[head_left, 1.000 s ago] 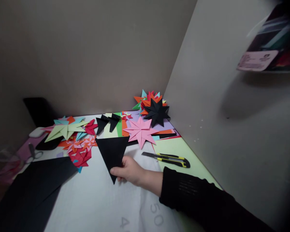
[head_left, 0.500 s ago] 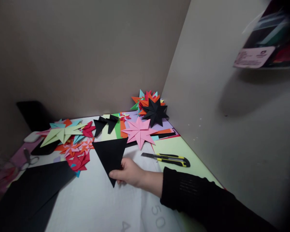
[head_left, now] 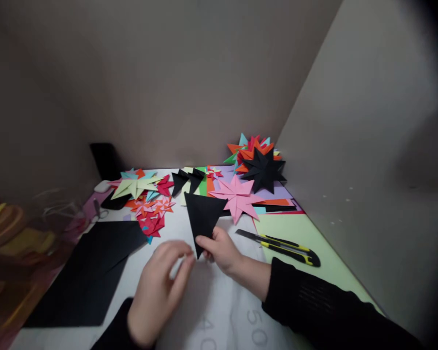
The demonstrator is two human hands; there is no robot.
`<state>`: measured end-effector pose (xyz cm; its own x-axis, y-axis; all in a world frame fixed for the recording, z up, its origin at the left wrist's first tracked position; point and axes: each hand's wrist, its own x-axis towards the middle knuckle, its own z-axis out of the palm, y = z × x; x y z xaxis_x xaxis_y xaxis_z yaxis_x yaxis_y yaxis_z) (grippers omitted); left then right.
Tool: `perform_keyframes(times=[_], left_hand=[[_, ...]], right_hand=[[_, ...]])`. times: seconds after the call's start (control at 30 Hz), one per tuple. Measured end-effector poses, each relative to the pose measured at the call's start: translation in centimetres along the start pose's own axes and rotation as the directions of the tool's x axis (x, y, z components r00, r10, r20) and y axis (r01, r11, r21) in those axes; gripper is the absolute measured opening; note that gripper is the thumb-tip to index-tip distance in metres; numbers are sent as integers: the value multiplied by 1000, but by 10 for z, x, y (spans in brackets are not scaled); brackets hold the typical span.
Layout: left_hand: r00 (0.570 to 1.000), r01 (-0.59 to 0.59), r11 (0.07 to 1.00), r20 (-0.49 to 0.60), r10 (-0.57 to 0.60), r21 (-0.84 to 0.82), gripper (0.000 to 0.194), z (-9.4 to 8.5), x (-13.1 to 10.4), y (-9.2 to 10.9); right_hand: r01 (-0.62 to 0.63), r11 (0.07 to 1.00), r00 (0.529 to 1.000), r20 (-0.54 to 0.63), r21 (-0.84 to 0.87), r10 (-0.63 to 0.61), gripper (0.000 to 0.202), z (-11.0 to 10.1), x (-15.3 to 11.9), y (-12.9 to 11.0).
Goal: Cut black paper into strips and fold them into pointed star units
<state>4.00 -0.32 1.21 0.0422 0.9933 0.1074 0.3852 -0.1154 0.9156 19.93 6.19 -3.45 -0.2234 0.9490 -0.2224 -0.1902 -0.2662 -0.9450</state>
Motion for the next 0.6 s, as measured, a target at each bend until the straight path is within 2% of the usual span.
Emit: perform_keyframes(times=[0.1,0.17,0.3,0.43,0.5,0.6], left_hand=[[992,108,994,70,-107,-9,17,13,36,-6],[981,163,983,117,-153,-81,18,19,46,-12],[963,263,942,119,-242,-208,26,22,44,-23],[961,255,944,166,-223,-209,27,18,41,-29],[964,249,942,155,-217,-226,28,18,41,-32],[953,297,906,155,-261,-301,30,19,41,-34]], right_hand=[[-12,1000,999,33,15,11,19,0,1,2],[-14,1000,998,67,-7,14,19,-1,1,4],[-41,996,993,104,-80,50,19,-2,1,3],[-30,989,982,181,-148,57,18,-1,2,2],[-23,985,979,198,-170,57,19,0,1,3],[-32,984,976,206,-175,68,22,1,1,3]])
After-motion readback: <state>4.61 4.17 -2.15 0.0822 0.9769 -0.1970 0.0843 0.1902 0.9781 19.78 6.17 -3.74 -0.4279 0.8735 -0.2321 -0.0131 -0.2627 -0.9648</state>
